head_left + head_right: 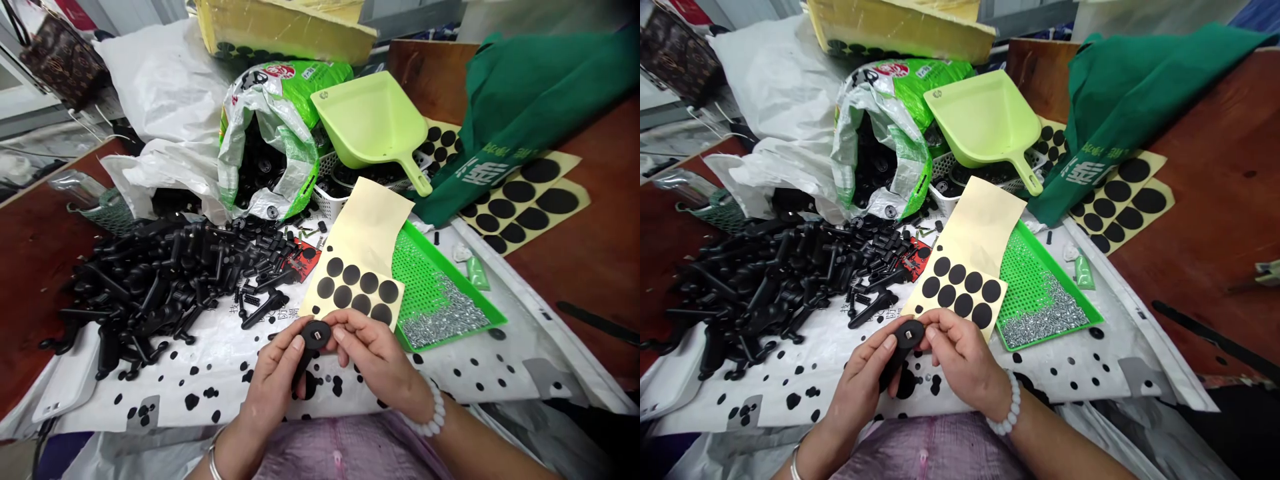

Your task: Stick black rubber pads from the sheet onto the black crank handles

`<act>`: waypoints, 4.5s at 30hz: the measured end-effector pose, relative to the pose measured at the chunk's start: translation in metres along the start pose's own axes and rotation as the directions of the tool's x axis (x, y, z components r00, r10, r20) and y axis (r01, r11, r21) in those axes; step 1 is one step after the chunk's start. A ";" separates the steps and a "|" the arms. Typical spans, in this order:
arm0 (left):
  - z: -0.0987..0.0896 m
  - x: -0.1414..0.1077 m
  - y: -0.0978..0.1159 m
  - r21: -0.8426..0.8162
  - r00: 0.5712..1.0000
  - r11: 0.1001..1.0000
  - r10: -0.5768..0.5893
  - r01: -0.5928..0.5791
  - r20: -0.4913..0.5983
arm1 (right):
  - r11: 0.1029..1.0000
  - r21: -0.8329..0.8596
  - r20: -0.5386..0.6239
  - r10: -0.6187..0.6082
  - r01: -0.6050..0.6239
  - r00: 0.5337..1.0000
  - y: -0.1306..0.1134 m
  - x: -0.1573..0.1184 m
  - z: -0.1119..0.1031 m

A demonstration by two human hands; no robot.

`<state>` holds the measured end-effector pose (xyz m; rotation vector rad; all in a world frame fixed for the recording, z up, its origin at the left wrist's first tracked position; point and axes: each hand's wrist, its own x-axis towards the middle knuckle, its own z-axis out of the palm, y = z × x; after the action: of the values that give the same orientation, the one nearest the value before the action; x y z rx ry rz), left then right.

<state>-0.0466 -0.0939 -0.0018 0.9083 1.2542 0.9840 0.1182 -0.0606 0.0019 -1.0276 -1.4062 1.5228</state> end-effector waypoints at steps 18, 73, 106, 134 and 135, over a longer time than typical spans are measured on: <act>-0.014 0.005 0.004 0.425 0.971 0.889 0.225 -0.171 -0.079 | 0.967 -0.186 -0.055 -0.185 0.172 0.981 -0.008 -0.011 0.004; 0.076 0.046 -0.002 -0.611 0.992 0.785 -0.028 0.098 0.123 | 0.531 -0.843 -0.259 -0.540 0.086 0.801 0.002 -0.004 -0.050; 0.080 0.049 -0.009 -0.554 0.993 0.832 -0.097 0.044 -0.065 | 0.200 -0.965 -0.016 -0.696 0.172 0.718 -0.002 -0.018 -0.050; 0.074 0.049 -0.020 -0.440 0.986 0.884 0.165 -0.161 -0.030 | 0.440 -0.891 -0.150 -0.520 0.113 0.841 0.003 -0.004 -0.051; 0.074 0.049 -0.020 -0.451 0.986 0.879 0.164 -0.155 -0.018 | 0.444 -0.890 -0.165 -0.525 0.103 0.835 0.004 -0.002 -0.055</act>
<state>0.0316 -0.0555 -0.0285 0.6564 0.8826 1.3279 0.1709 -0.0438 -0.0046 -1.4280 -1.9155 0.1481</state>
